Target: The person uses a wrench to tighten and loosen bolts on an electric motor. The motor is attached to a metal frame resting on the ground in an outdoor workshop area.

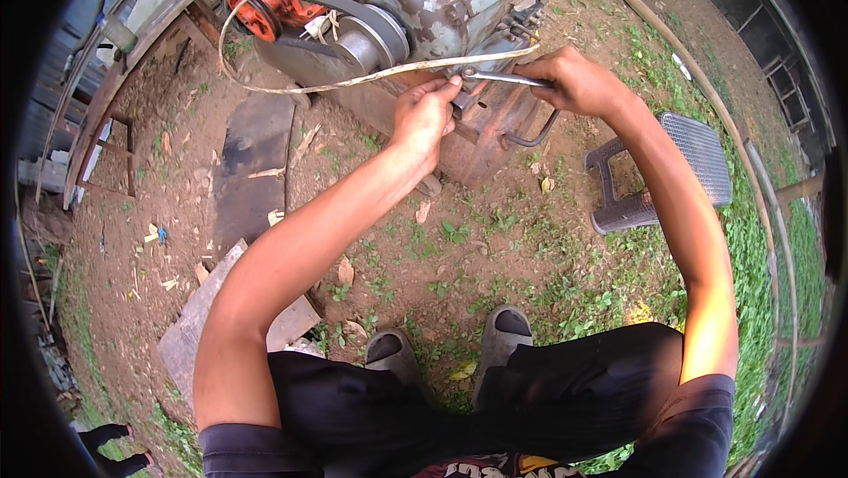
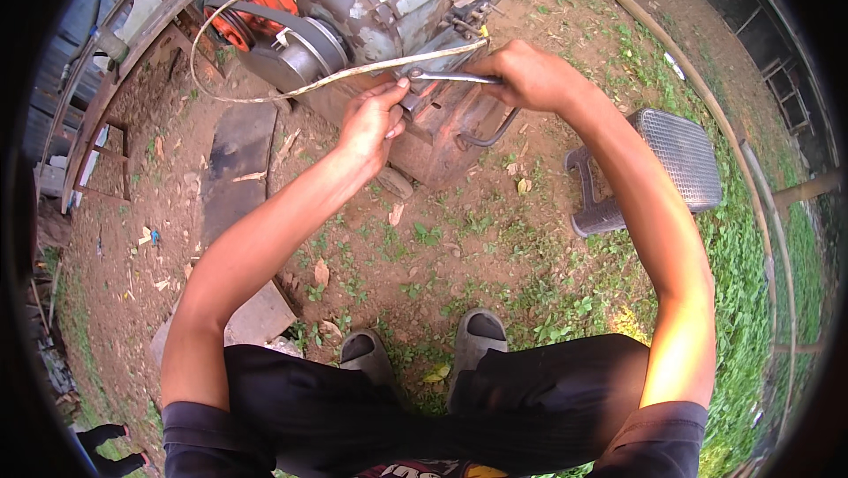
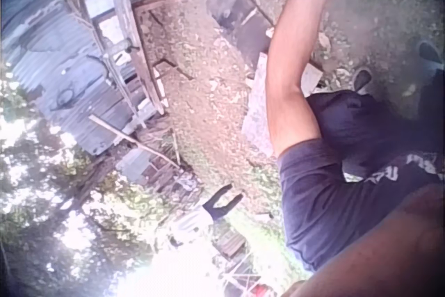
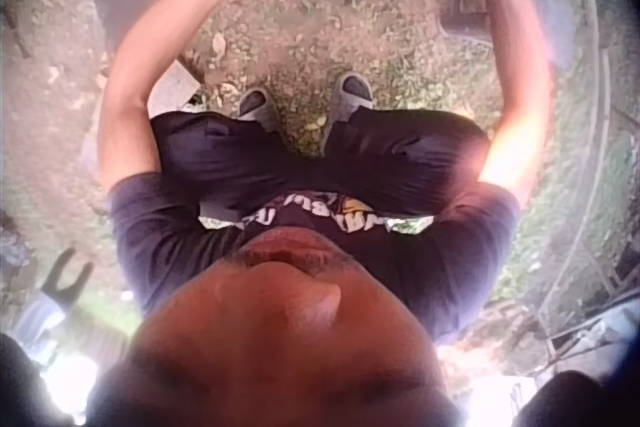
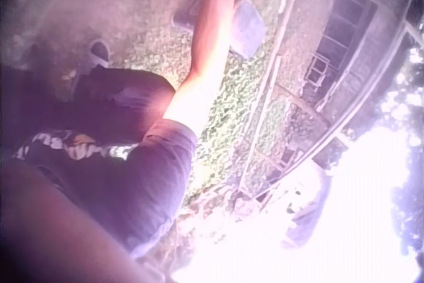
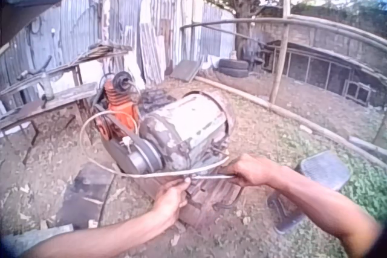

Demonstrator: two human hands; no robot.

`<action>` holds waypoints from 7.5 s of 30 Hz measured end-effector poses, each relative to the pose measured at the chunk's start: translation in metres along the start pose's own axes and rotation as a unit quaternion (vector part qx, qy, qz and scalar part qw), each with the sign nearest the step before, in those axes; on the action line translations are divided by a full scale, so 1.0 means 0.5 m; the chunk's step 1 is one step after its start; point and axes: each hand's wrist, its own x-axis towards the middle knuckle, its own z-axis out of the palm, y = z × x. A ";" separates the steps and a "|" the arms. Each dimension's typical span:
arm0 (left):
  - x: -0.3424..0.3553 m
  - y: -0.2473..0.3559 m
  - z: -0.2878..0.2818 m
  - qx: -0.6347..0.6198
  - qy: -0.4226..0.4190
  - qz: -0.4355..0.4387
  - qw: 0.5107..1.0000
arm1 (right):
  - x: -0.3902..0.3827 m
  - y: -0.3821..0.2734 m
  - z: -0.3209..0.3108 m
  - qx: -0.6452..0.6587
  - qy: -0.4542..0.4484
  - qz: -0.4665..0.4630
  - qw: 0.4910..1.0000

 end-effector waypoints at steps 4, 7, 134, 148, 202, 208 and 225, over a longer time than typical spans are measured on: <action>0.003 -0.005 -0.001 -0.024 -0.013 0.001 1.000 | 0.003 0.056 0.015 -0.139 0.093 -0.057 0.984; 0.007 -0.003 -0.005 -0.024 -0.017 -0.001 1.000 | 0.024 0.084 0.042 -0.263 0.084 0.030 0.961; 0.009 -0.061 0.005 -0.226 -0.051 0.002 0.973 | 0.045 -0.230 0.127 0.162 0.232 0.356 0.891; 0.019 -0.066 0.000 -0.263 -0.026 -0.010 0.964 | 0.022 -0.221 0.071 0.092 0.120 0.260 0.954; 0.019 -0.067 -0.013 -0.219 -0.074 -0.006 0.973 | -0.019 -0.065 0.051 -0.039 0.191 0.136 0.971; 0.021 -0.068 -0.016 -0.216 -0.071 -0.003 0.974 | -0.015 -0.054 0.064 -0.093 0.228 0.094 0.965; -0.006 -0.055 0.023 -0.268 0.012 -0.026 0.963 | -0.012 -0.081 0.077 -0.143 0.232 0.120 0.954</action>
